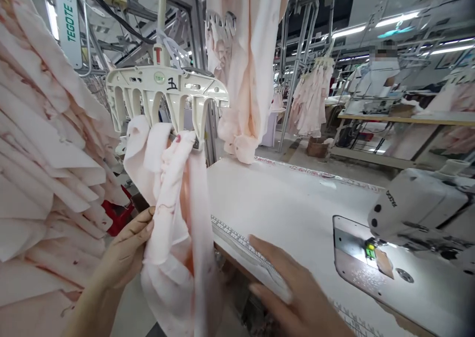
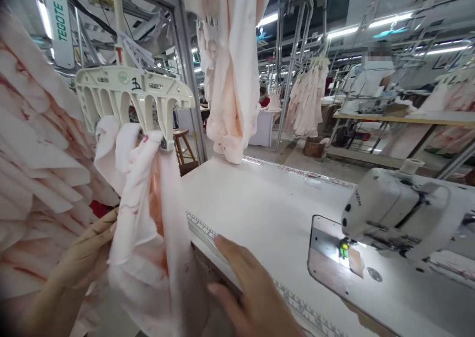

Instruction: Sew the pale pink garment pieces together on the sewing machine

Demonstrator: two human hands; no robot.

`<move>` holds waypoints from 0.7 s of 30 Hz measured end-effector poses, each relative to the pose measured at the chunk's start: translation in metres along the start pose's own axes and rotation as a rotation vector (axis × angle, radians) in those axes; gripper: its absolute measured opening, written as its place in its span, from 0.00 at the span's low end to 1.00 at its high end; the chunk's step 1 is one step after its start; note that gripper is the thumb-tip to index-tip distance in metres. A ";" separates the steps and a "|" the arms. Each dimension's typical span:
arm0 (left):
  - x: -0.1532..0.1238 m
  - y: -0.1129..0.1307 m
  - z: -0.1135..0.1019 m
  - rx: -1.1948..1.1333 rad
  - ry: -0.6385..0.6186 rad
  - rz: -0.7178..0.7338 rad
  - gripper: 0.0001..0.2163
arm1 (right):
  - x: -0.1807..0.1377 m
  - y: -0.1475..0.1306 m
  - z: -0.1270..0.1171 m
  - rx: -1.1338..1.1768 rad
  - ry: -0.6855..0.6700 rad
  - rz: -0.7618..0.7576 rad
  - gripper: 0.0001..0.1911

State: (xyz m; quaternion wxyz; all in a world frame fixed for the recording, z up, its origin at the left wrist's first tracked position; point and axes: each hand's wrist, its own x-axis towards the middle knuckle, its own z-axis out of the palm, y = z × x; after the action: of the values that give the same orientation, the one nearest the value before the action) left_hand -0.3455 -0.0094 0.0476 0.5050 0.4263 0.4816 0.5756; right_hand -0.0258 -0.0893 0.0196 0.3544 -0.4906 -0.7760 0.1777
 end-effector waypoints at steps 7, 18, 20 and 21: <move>0.000 0.009 0.005 0.392 -0.001 0.216 0.28 | 0.122 -0.014 0.084 0.556 0.026 0.275 0.26; 0.047 0.024 -0.066 0.741 0.133 0.343 0.14 | 0.093 -0.003 0.041 1.023 0.449 0.335 0.18; 0.053 0.029 -0.063 0.381 0.011 0.215 0.20 | 0.094 -0.003 0.024 0.945 0.531 0.333 0.17; 0.055 0.034 -0.060 0.221 -0.013 0.170 0.23 | 0.095 -0.001 0.016 0.854 0.564 0.292 0.16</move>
State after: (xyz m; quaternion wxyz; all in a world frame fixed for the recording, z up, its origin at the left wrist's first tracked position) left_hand -0.4173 0.0370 0.0707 0.4077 0.5223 0.5008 0.5569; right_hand -0.0636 -0.0049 0.0449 0.6889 -0.4342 -0.4328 0.3867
